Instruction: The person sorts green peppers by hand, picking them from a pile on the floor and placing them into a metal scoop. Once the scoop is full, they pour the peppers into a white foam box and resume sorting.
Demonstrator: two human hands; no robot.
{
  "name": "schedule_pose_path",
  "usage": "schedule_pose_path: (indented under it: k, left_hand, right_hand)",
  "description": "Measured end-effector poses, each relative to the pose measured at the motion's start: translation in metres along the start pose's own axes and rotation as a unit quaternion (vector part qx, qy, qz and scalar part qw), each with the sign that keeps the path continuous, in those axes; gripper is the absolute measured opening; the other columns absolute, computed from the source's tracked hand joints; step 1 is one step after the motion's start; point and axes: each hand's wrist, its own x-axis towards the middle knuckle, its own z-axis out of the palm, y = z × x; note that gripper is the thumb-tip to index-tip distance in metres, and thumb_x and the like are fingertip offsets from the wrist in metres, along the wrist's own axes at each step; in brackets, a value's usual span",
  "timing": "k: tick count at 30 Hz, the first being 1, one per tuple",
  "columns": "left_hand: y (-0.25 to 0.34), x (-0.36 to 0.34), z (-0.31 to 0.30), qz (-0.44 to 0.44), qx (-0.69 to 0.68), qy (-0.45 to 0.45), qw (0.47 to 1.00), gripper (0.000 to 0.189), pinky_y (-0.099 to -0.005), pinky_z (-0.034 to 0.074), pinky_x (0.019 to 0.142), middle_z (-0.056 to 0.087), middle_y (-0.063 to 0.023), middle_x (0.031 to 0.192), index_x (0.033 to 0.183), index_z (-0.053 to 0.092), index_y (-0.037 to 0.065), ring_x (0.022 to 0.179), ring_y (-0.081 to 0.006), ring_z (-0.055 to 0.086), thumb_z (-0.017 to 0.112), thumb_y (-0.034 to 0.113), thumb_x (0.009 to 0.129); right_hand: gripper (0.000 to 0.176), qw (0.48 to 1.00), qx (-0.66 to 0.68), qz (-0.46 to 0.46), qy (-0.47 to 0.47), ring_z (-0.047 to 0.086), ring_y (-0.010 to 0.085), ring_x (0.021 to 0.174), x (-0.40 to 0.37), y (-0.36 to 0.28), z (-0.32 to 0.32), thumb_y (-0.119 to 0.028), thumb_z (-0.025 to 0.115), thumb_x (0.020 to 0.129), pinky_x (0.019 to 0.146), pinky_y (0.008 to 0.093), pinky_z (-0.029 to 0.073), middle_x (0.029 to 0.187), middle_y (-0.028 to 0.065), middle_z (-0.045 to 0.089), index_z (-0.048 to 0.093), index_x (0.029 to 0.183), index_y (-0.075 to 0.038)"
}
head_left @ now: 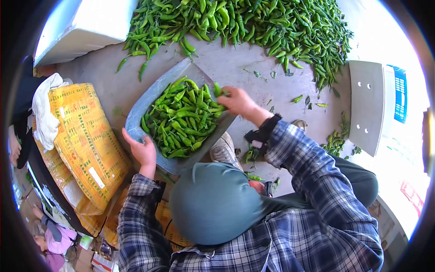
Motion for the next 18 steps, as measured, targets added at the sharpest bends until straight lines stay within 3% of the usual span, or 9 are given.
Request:
schedule_pose_path:
  k: [2, 4, 6, 11, 14, 18]
  left_hand:
    - [0.003, -0.001, -0.003, -0.022, -0.018, -0.017, 0.999, 0.074, -0.0446, 0.042, 0.085, 0.051, -0.0306, 0.112, 0.138, 0.014, 0.008, 0.099, -0.0439, 0.053, 0.053, 0.007, 0.075]
    - [0.003, -0.001, -0.003, -0.045, -0.036, -0.032, 0.998, 0.073, -0.0435, 0.040, 0.089, 0.046, -0.0310, 0.120, 0.138, 0.015, 0.007, 0.105, -0.0435, 0.050, 0.054, 0.007, 0.076]
    - [0.002, 0.001, -0.003, -0.048, -0.055, -0.034, 0.997, 0.073, -0.0439, 0.040, 0.089, 0.048, -0.0309, 0.117, 0.138, 0.015, 0.008, 0.104, -0.0435, 0.051, 0.054, 0.007, 0.076]
    - [0.002, 0.000, -0.001, -0.030, -0.035, -0.012, 0.999, 0.074, -0.0435, 0.042, 0.085, 0.051, -0.0290, 0.112, 0.138, 0.015, 0.008, 0.099, -0.0423, 0.054, 0.054, 0.008, 0.075]
    - [-0.003, 0.000, 0.001, -0.020, -0.031, 0.005, 0.999, 0.076, -0.0428, 0.044, 0.082, 0.053, -0.0272, 0.110, 0.138, 0.015, 0.007, 0.095, -0.0412, 0.055, 0.056, 0.007, 0.074]
    - [-0.007, 0.001, 0.001, -0.025, -0.034, -0.001, 0.999, 0.075, -0.0428, 0.043, 0.084, 0.051, -0.0274, 0.113, 0.138, 0.016, 0.007, 0.099, -0.0413, 0.054, 0.056, 0.008, 0.074]
  right_hand:
    - [0.040, 0.995, -0.064, -0.077, -0.017, 0.062, 0.0250, 0.071, -0.008, -0.009, 0.034, -0.030, 0.063, 0.073, 0.066, 0.0349, 0.049, 0.078, 0.0153, 0.063, 0.058, 0.102, -0.002]
    - [0.045, 0.968, -0.181, -0.159, -0.070, 0.062, 0.0327, 0.078, -0.018, -0.018, 0.059, -0.035, 0.064, 0.072, 0.070, 0.0390, 0.048, 0.082, 0.0199, 0.063, 0.056, 0.103, -0.004]
    - [0.047, 0.958, -0.172, -0.212, -0.085, 0.060, 0.0362, 0.081, -0.022, -0.015, 0.080, -0.038, 0.063, 0.072, 0.073, 0.0416, 0.048, 0.084, 0.0204, 0.062, 0.054, 0.104, -0.005]
    - [0.035, 0.926, -0.229, -0.253, -0.162, 0.060, 0.0357, 0.079, -0.038, -0.011, 0.092, -0.029, 0.058, 0.074, 0.072, 0.0435, 0.048, 0.083, 0.0195, 0.062, 0.057, 0.101, -0.006]
    - [0.030, 0.921, -0.202, -0.296, -0.153, 0.061, 0.0347, 0.076, -0.033, 0.003, 0.092, -0.026, 0.056, 0.076, 0.070, 0.0422, 0.048, 0.080, 0.0177, 0.063, 0.059, 0.097, -0.005]
    - [0.019, 0.972, -0.109, -0.162, -0.134, 0.063, 0.0205, 0.068, -0.022, -0.009, 0.080, -0.020, 0.059, 0.078, 0.065, 0.0310, 0.050, 0.075, 0.0094, 0.065, 0.064, 0.086, -0.004]
